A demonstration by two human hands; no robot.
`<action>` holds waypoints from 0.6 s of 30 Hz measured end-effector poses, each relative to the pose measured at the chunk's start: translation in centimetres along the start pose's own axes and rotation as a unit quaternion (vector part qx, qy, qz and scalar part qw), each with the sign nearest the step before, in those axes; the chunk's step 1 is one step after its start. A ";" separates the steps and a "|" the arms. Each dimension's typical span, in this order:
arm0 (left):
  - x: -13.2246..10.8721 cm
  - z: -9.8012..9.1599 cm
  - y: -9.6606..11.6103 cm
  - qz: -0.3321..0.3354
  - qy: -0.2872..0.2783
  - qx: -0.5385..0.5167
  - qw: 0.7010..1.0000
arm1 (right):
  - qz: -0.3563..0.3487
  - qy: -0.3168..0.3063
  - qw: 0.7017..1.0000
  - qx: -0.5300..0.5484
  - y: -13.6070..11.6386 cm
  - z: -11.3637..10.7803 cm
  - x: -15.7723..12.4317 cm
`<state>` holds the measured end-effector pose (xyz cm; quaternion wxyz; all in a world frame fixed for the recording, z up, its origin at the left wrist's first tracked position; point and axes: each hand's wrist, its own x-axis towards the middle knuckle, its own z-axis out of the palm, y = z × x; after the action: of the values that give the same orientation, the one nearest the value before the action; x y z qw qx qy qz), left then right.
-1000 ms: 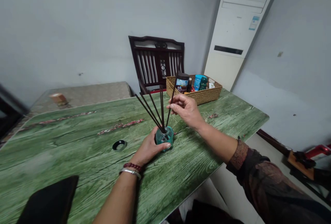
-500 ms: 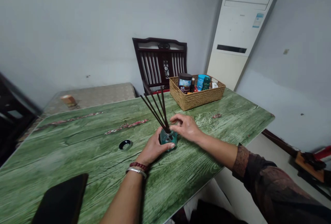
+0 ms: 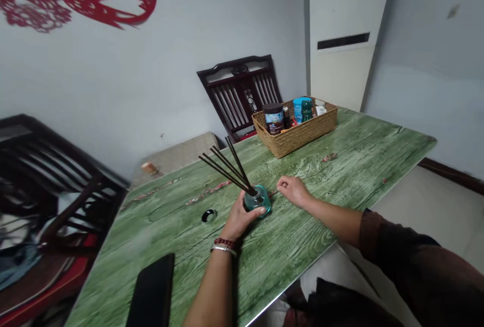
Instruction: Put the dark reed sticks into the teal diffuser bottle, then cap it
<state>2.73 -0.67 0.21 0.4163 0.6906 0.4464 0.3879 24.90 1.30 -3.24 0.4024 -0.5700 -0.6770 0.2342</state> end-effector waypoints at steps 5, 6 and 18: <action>1.6 -1.0 0.0 -0.026 0.048 0.076 0.996 | 0.042 -0.057 0.997 -0.002 -1.4 -0.4 0.8; 2.3 -1.4 0.0 -0.032 0.059 0.091 0.994 | 0.055 -0.066 0.996 0.009 -1.7 -0.3 1.2; 13.9 -6.9 -4.3 -0.046 0.183 0.107 0.976 | 0.026 -0.042 0.998 0.040 -1.1 2.2 2.6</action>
<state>-0.66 15.09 0.95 0.2680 0.6273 0.5853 0.4383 22.45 3.90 -2.92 0.3896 -0.5606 -0.6685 0.2950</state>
